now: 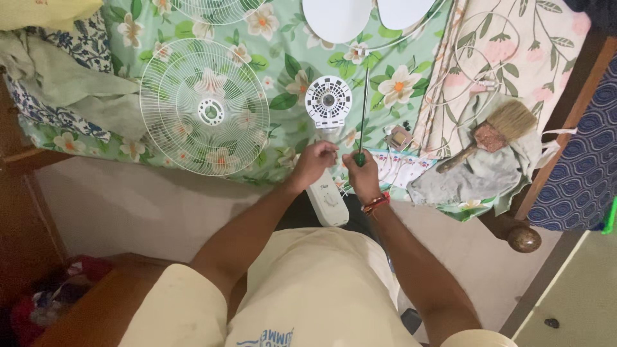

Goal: The person assembles a small white fan by attaching the motor housing to the stand and tightening the central screw with a screwdriver. The person then uses a brush to clean the fan blades and housing.

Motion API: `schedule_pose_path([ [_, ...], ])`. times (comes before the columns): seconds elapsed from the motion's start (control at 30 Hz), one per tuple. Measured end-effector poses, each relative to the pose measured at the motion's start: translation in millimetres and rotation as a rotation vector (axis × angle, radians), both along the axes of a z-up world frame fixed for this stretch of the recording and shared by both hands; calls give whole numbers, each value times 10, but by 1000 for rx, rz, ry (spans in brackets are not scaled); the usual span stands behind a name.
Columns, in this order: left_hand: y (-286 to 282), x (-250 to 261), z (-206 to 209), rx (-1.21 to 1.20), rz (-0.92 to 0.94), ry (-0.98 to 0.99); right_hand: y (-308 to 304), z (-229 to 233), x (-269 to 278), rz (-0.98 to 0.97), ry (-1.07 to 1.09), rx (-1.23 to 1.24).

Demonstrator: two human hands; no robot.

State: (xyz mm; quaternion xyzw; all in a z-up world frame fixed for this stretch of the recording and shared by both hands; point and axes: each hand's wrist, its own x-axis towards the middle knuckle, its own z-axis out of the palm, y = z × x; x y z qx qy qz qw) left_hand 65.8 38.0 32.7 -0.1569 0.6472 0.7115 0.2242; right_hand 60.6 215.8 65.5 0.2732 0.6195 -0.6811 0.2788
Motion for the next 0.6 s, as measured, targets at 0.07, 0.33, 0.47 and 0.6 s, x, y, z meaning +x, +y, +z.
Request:
schedule_pose_path([
  [0.07, 67, -30, 150, -74, -53, 36, -37, 57, -32, 19, 29, 0],
  [0.33, 52, -230, 540, -284, -203, 216, -100, 221, -169, 43, -54, 84],
  [0.47, 0, -251, 517, -354, -243, 309, -162, 235, -197, 25, -75, 106],
  [0.6, 3, -285, 466, -412, -247, 306, -223, 184, -238, -12, -112, 113],
])
